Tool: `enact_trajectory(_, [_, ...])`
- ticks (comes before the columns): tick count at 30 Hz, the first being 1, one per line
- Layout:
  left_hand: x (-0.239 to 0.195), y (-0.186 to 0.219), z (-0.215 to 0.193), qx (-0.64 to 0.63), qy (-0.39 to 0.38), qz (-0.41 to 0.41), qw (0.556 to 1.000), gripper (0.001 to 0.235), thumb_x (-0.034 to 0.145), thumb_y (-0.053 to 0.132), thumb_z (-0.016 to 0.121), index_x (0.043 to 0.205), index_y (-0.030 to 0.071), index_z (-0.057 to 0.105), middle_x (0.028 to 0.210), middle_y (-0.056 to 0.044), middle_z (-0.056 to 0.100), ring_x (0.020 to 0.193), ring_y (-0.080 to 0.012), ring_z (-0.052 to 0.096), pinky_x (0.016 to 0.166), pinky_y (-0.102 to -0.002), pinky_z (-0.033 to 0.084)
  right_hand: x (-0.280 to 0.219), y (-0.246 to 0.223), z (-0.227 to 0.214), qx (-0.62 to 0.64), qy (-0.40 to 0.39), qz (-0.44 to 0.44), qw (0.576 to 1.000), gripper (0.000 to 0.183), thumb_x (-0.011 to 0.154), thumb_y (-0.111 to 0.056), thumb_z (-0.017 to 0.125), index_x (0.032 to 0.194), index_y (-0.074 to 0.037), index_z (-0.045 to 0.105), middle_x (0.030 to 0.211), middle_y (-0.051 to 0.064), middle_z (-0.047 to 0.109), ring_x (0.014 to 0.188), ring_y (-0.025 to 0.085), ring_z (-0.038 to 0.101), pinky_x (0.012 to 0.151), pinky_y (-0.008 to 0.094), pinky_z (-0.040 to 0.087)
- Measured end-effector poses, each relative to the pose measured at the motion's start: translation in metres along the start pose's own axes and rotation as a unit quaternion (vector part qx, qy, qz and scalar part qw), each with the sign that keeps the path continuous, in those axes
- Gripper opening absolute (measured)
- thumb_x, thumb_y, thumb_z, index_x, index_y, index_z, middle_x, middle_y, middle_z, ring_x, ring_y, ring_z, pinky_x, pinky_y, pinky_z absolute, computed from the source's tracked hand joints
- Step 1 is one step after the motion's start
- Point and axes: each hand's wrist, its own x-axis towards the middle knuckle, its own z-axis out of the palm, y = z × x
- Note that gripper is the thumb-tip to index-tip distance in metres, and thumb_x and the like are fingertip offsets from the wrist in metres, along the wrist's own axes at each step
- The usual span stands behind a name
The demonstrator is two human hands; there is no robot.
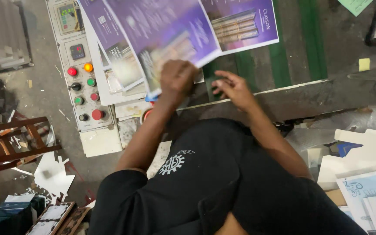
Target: Sorting and collating printed advertisement sheets at a printing press workstation.
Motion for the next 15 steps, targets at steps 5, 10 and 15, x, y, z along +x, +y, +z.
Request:
enact_trajectory(5, [-0.026, 0.039, 0.019, -0.061, -0.134, 0.028, 0.989, 0.021, 0.085, 0.018, 0.079, 0.102, 0.007, 0.071, 0.105, -0.007, 0.07, 0.102, -0.0265, 0.067, 0.094, -0.045, 0.05, 0.017, 0.041, 0.001, 0.002, 0.087, 0.067, 0.994, 0.028, 0.11, -0.021, 0.065, 0.12, 0.005, 0.065, 0.099, 0.015, 0.074, 0.08, 0.02, 0.074, 0.058, 0.03, 0.057])
enact_trajectory(10, [-0.046, -0.01, 0.027, -0.065, -0.143, -0.009, 0.988, 0.023, 0.085, 0.018, 0.077, 0.104, 0.006, 0.072, 0.112, -0.011, 0.071, 0.109, -0.0302, 0.065, 0.099, -0.047, 0.046, -0.01, 0.032, -0.018, 0.091, 0.13, 0.019, 0.987, 0.022, 0.107, -0.017, 0.058, 0.124, -0.004, 0.06, 0.099, 0.009, 0.074, 0.079, 0.018, 0.075, 0.056, 0.027, 0.057])
enact_trajectory(15, [-0.054, -0.082, 0.006, 0.017, -0.183, -0.135, 0.974, 0.019, 0.097, 0.016, 0.073, 0.114, 0.008, 0.075, 0.126, -0.008, 0.072, 0.123, -0.0285, 0.064, 0.107, -0.046, 0.046, -0.047, 0.034, -0.058, 0.094, 0.22, -0.001, 0.971, 0.023, 0.108, -0.016, 0.059, 0.128, -0.004, 0.062, 0.095, 0.009, 0.072, 0.075, 0.018, 0.073, 0.056, 0.027, 0.057])
